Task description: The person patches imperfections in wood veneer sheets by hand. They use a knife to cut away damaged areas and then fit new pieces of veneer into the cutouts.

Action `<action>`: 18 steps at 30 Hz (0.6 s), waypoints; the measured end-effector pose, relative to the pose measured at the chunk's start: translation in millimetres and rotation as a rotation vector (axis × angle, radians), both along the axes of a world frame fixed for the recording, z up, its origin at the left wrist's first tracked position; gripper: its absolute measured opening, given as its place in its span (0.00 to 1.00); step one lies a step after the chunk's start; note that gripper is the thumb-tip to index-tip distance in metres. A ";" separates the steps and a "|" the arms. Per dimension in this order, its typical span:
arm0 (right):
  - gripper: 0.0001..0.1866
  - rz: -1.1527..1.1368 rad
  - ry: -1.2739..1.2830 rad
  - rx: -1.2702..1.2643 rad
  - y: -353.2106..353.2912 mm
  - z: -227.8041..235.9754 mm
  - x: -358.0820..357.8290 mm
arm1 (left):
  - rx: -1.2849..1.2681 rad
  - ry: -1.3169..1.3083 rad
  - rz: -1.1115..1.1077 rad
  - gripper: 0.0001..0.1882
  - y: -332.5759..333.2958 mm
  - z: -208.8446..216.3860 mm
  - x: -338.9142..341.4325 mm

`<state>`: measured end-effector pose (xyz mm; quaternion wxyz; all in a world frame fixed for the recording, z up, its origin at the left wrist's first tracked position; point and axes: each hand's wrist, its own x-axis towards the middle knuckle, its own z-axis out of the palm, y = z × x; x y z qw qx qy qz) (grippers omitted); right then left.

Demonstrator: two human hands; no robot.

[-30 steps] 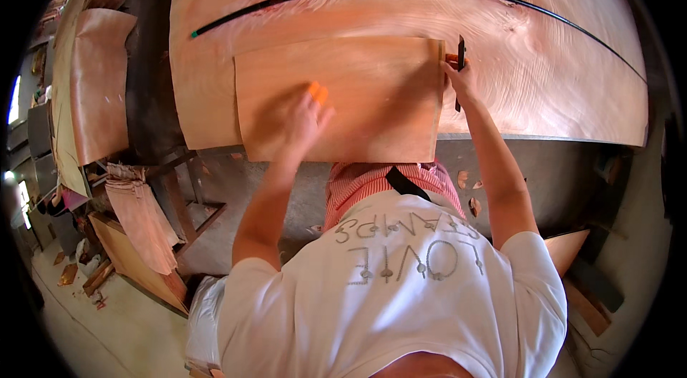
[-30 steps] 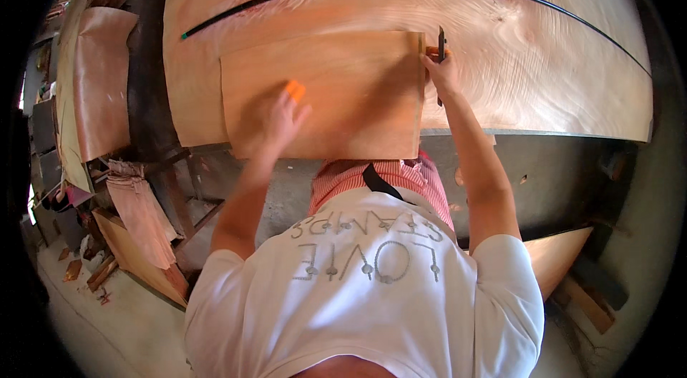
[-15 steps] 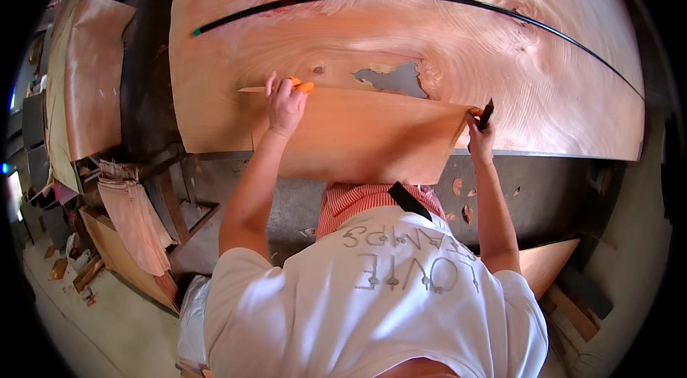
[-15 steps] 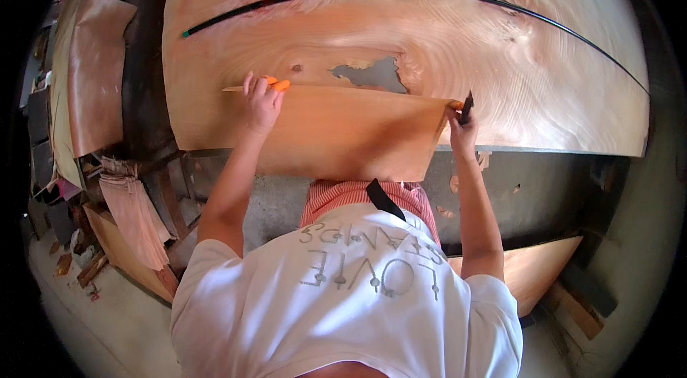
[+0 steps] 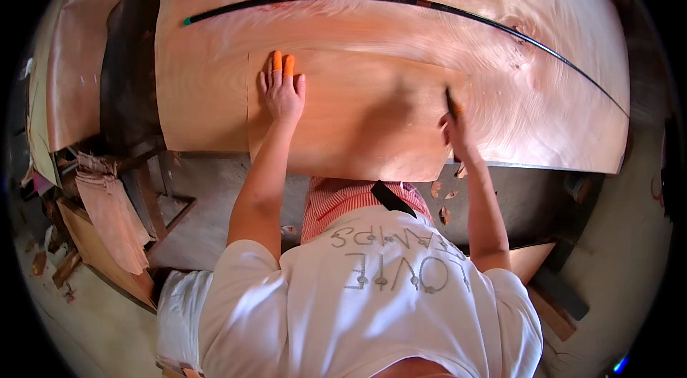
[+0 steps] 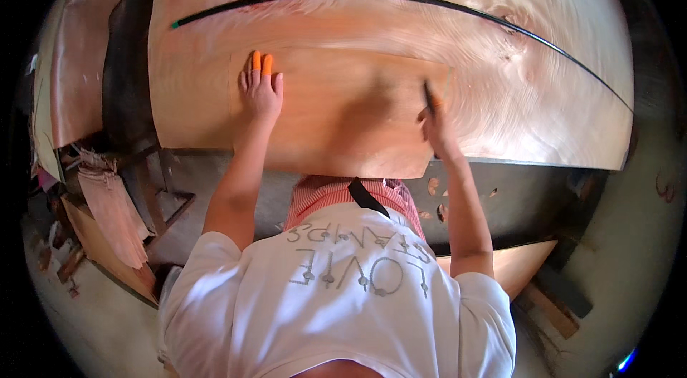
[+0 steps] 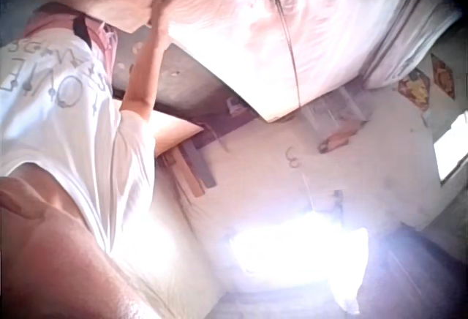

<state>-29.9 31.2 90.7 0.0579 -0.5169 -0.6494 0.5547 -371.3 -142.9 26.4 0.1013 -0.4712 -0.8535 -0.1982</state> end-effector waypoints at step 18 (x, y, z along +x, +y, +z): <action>0.14 0.908 -0.301 0.638 -101.1 -36.4 -223.2 | -0.101 -0.082 0.083 0.22 -12.8 -15.9 -12.6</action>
